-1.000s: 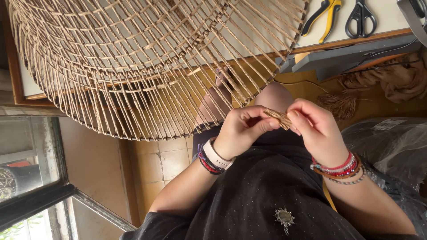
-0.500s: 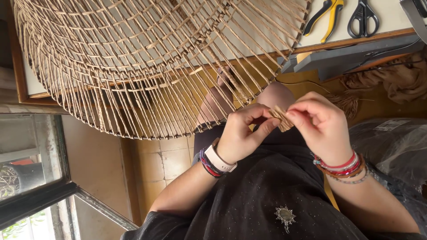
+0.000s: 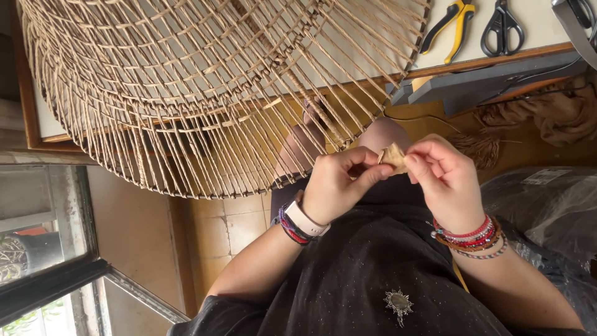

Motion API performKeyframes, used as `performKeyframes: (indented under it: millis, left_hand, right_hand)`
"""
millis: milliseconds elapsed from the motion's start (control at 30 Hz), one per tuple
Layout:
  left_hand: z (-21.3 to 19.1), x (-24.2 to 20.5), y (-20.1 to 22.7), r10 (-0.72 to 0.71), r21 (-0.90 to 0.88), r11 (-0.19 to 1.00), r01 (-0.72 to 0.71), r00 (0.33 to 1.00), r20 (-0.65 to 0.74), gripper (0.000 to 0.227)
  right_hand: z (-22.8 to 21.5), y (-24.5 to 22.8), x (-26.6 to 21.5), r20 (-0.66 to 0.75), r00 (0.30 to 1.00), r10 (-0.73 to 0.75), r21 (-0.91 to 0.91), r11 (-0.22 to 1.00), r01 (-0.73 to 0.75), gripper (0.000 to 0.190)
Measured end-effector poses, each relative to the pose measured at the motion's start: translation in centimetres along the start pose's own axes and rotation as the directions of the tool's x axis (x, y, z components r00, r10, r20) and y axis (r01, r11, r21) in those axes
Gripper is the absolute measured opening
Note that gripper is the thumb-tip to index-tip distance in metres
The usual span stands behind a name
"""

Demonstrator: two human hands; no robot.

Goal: Crafting or repairing a large wicker object using various hand tools like pliers, scissors, and a glue gun.

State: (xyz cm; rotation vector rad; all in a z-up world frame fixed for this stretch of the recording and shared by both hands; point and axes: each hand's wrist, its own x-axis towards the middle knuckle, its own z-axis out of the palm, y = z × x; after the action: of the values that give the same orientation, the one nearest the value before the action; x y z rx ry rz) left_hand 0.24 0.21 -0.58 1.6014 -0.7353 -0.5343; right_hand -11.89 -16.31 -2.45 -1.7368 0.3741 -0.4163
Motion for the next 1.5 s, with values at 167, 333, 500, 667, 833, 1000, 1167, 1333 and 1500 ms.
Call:
performKeyframes:
  millis: [167, 333, 500, 667, 833, 1000, 1167, 1333, 1500]
  left_hand:
    - [0.0, -0.3, -0.5, -0.088, -0.038, 0.995, 0.089, 0.996, 0.024, 0.015]
    - [0.4, -0.3, -0.3, -0.088, -0.024, 0.996, 0.088, 0.996, -0.002, 0.016]
    - [1.3, -0.9, -0.7, -0.042, -0.088, 0.995, 0.039, 0.999, -0.027, 0.019]
    - [0.6, -0.9, -1.1, -0.038, -0.174, 0.984, 0.035, 0.999, -0.013, 0.023]
    - [1.1, -0.2, -0.1, 0.066, -0.073, 0.995, -0.061, 0.995, 0.078, 0.033]
    - [1.4, 0.6, -0.6, 0.17, 0.059, 0.984, -0.167, 0.984, -0.053, 0.017]
    - [1.2, 0.1, -0.5, 0.221, 0.084, 0.973, -0.215, 0.972, -0.076, 0.016]
    - [-0.2, -0.5, -1.0, 0.216, 0.09, 0.974, -0.207, 0.971, -0.105, 0.015]
    - [0.2, -0.4, -0.4, 0.219, 0.308, 0.937, -0.162, 0.963, -0.158, 0.017]
  right_hand:
    - [-0.2, 0.8, 0.0, 0.005, 1.0, 0.007, 0.012, 1.0, -0.007, 0.011]
    - [0.4, -0.6, 0.6, 0.057, 0.995, 0.081, 0.046, 0.995, -0.084, 0.012]
    - [0.5, -0.7, 1.2, 0.016, 1.0, -0.025, -0.079, 0.997, 0.026, 0.018]
    - [-0.1, -1.5, 1.1, -0.129, 0.987, 0.101, -0.008, 0.995, -0.103, 0.017]
    - [-0.4, -2.0, 0.4, 0.007, 0.999, 0.043, -0.285, 0.958, -0.039, 0.016]
    - [-0.2, -2.1, 0.9, 0.005, 1.0, 0.014, -0.053, 0.999, -0.013, 0.018]
    - [-0.5, -1.5, 1.0, 0.001, 1.0, 0.008, -0.024, 1.0, -0.007, 0.018]
    - [-2.3, -0.6, 0.9, -0.009, 1.0, 0.014, -0.007, 1.0, -0.014, 0.011]
    - [-1.1, -4.1, 1.1, -0.01, 0.993, 0.118, -0.084, 0.989, -0.119, 0.012]
